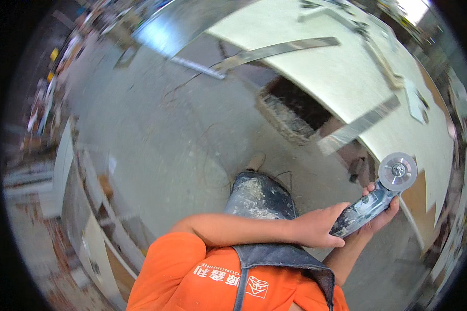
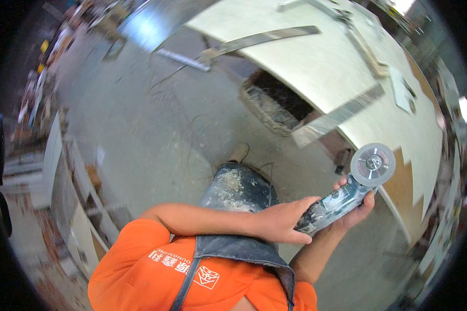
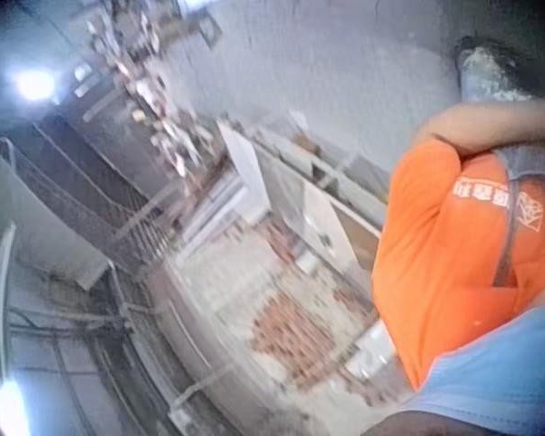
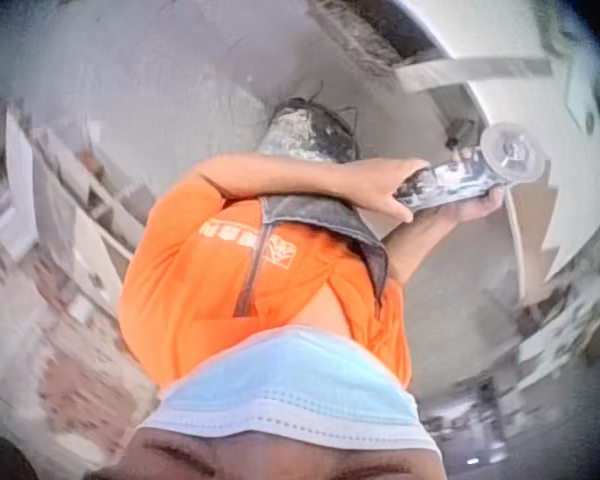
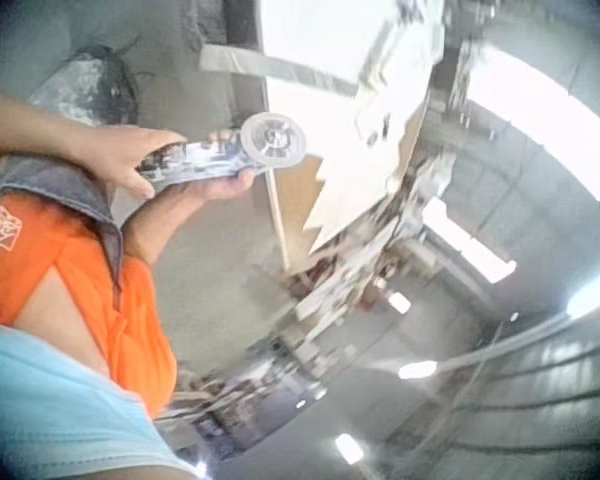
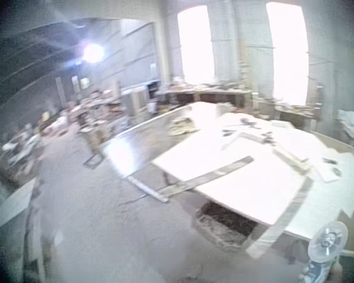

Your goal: The person measures and marks a large stone slab with a straight edge and tape, then uses an angle grinder to cut along the marked line. The person also handles a long metal strip and a cloth during the process.

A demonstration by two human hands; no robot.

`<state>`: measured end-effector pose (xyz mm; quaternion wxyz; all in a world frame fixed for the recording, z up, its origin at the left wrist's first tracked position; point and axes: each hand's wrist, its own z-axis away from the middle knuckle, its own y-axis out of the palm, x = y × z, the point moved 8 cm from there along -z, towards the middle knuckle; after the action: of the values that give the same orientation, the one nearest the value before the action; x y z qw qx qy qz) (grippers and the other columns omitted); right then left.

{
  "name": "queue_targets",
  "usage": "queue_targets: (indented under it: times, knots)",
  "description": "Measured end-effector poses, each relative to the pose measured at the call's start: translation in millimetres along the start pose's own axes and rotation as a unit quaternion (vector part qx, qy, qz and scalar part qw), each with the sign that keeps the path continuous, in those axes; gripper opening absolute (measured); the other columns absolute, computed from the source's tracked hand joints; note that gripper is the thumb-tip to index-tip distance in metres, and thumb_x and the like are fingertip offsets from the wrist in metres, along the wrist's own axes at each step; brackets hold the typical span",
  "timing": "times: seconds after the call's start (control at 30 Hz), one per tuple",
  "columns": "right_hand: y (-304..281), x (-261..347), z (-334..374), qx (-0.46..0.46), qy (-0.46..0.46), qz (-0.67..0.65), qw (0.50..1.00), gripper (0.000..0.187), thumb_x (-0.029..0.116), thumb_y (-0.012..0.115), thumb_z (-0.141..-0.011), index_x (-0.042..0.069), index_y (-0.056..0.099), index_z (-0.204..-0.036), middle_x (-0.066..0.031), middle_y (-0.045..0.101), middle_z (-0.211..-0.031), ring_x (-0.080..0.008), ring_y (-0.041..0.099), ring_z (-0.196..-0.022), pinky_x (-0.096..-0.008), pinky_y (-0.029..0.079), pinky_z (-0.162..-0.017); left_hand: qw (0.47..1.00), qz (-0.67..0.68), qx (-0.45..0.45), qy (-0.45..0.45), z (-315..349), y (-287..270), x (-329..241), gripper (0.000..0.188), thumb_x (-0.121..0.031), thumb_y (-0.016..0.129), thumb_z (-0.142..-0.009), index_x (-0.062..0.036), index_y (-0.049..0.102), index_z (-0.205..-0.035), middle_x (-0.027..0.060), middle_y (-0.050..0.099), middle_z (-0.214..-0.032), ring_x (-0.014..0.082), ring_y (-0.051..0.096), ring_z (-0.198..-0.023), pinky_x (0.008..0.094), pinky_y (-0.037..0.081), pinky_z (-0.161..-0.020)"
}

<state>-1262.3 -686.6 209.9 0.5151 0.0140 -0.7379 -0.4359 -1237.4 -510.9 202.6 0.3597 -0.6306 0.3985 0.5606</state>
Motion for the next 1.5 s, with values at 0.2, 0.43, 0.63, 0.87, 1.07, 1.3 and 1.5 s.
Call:
queue_targets:
  times: [0.2,0.43,0.63,0.87,1.07,1.3,1.5]
  knots:
    - [18,-40,-47,0.163,0.158,-0.005,0.974,0.063,0.042,0.060,-0.095,-0.005,0.049,-0.135,-0.0223,0.064,-0.107,-0.0303,0.064,-0.090,-0.0393,0.058,-0.074,0.975,0.012,-0.164,-0.147,-18,11,23,0.085,-0.033,0.078,-0.081,0.0037,0.036,-0.146,0.0285,0.060,-0.123,0.0421,0.061,-0.116,0.0455,0.048,-0.097]
    - [42,-56,-46,0.217,0.270,-0.060,0.936,0.067,0.040,0.070,-0.090,-0.005,0.049,-0.136,-0.0221,0.066,-0.109,-0.0317,0.069,-0.092,-0.0401,0.061,-0.076,0.946,0.000,-0.300,-0.121,-15,26,14,0.084,-0.033,0.078,-0.082,0.0051,0.036,-0.145,0.0266,0.059,-0.126,0.0372,0.061,-0.117,0.0434,0.048,-0.100]
    - [42,-66,-51,0.263,0.311,-0.048,0.912,0.068,0.029,0.071,-0.091,0.004,0.039,-0.145,-0.0196,0.062,-0.118,-0.0316,0.071,-0.089,-0.0414,0.065,-0.073,0.913,0.061,-0.388,-0.111,-20,37,32,0.076,-0.027,0.081,-0.082,0.0043,0.045,-0.141,0.0156,0.061,-0.124,0.0225,0.060,-0.114,0.0372,0.047,-0.101]
    - [156,-107,-2,0.366,0.351,0.048,0.861,0.087,0.027,0.083,-0.081,0.004,0.038,-0.152,-0.0157,0.059,-0.128,-0.0263,0.069,-0.097,-0.0391,0.062,-0.082,0.865,0.195,-0.462,0.000,33,-33,4,0.062,-0.011,0.076,-0.087,-0.0010,0.048,-0.141,0.0052,0.060,-0.122,0.0147,0.058,-0.113,0.0325,0.047,-0.101]
    - [111,-125,26,0.536,0.339,0.095,0.767,0.072,0.028,0.072,-0.096,0.004,0.038,-0.156,-0.0112,0.059,-0.132,-0.0174,0.058,-0.118,-0.0331,0.044,-0.105,0.769,0.159,-0.618,0.036,58,15,33,0.051,-0.014,0.074,-0.088,-0.0022,0.050,-0.131,0.0072,0.064,-0.106,0.0169,0.067,-0.082,0.0327,0.057,-0.074]
    - [32,-214,36,0.453,0.527,0.183,0.696,0.049,0.025,0.065,-0.101,0.001,0.054,-0.141,-0.0138,0.070,-0.114,-0.0219,0.071,-0.099,-0.0337,0.059,-0.085,0.598,0.201,-0.776,-0.007,142,24,76,0.054,-0.020,0.076,-0.088,-0.0020,0.048,-0.130,0.0159,0.062,-0.111,0.0259,0.069,-0.083,0.0420,0.062,-0.068]
    - [35,-322,-5,0.365,0.575,0.217,0.700,0.047,0.031,0.068,-0.098,0.001,0.060,-0.133,-0.0096,0.069,-0.105,-0.0213,0.071,-0.090,-0.0310,0.058,-0.075,0.493,0.199,-0.845,-0.048,214,-69,102,0.047,-0.026,0.071,-0.092,-0.0018,0.049,-0.126,0.0143,0.061,-0.105,0.0277,0.067,-0.082,0.0427,0.059,-0.061]
